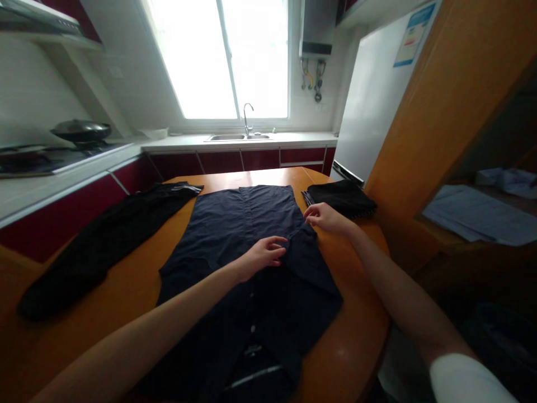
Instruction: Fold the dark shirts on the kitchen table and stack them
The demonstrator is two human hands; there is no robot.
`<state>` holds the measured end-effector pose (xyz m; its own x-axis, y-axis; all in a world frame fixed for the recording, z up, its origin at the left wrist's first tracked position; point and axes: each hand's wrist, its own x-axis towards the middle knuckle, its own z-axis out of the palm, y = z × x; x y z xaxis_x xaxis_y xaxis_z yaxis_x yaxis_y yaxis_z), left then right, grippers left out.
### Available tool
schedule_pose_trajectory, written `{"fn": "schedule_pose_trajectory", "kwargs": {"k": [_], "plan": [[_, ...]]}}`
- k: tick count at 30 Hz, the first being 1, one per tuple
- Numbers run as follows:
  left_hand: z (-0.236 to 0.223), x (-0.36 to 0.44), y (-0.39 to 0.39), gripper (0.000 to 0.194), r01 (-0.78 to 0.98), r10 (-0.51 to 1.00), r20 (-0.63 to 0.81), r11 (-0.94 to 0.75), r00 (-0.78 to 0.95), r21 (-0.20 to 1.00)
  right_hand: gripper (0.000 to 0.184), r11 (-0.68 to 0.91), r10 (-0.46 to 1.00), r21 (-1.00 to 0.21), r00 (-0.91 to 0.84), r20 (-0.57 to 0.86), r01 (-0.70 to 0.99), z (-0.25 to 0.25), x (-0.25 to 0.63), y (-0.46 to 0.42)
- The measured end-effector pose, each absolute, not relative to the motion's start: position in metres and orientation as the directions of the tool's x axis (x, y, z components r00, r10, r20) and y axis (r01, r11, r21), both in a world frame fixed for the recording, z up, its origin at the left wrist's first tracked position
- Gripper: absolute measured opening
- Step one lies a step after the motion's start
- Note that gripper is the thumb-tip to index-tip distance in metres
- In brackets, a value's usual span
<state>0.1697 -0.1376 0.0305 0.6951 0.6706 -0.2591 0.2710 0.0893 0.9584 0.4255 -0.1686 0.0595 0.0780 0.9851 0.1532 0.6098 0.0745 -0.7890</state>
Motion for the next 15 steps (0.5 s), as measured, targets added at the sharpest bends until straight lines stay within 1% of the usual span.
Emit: {"fn": "schedule_pose_trajectory", "kwargs": {"k": [2,5,7,9,12,15], "plan": [[0.027,0.170,-0.135,0.042,0.305,0.661,-0.241,0.019,0.710,0.952,0.014,0.074,0.985,-0.743,0.069,0.160,0.665,0.048,0.437,-0.166],[0.025,0.170,-0.134,0.046,0.357,0.653,-0.239,-0.052,0.719,0.933,0.013,0.039,0.991,-0.690,0.062,0.121,0.722,0.029,0.445,-0.168],[0.025,0.170,-0.134,0.047,0.384,0.650,-0.225,-0.111,0.726,0.917,0.011,0.035,0.997,-0.688,0.020,0.071,0.725,0.021,0.448,-0.171],[0.025,0.168,-0.133,0.046,0.420,0.668,-0.177,-0.221,0.722,0.880,0.011,0.056,0.998,-0.699,-0.043,0.036,0.713,0.016,0.452,-0.174],[0.024,0.163,-0.133,0.045,0.467,0.661,-0.047,-0.476,0.749,0.745,0.011,0.057,0.997,-0.682,-0.075,0.003,0.729,0.014,0.457,-0.175],[0.027,0.157,-0.144,0.047,0.477,0.596,0.100,-0.721,0.796,0.503,0.010,0.025,0.999,-0.636,-0.044,-0.014,0.771,0.011,0.459,-0.173]]}}
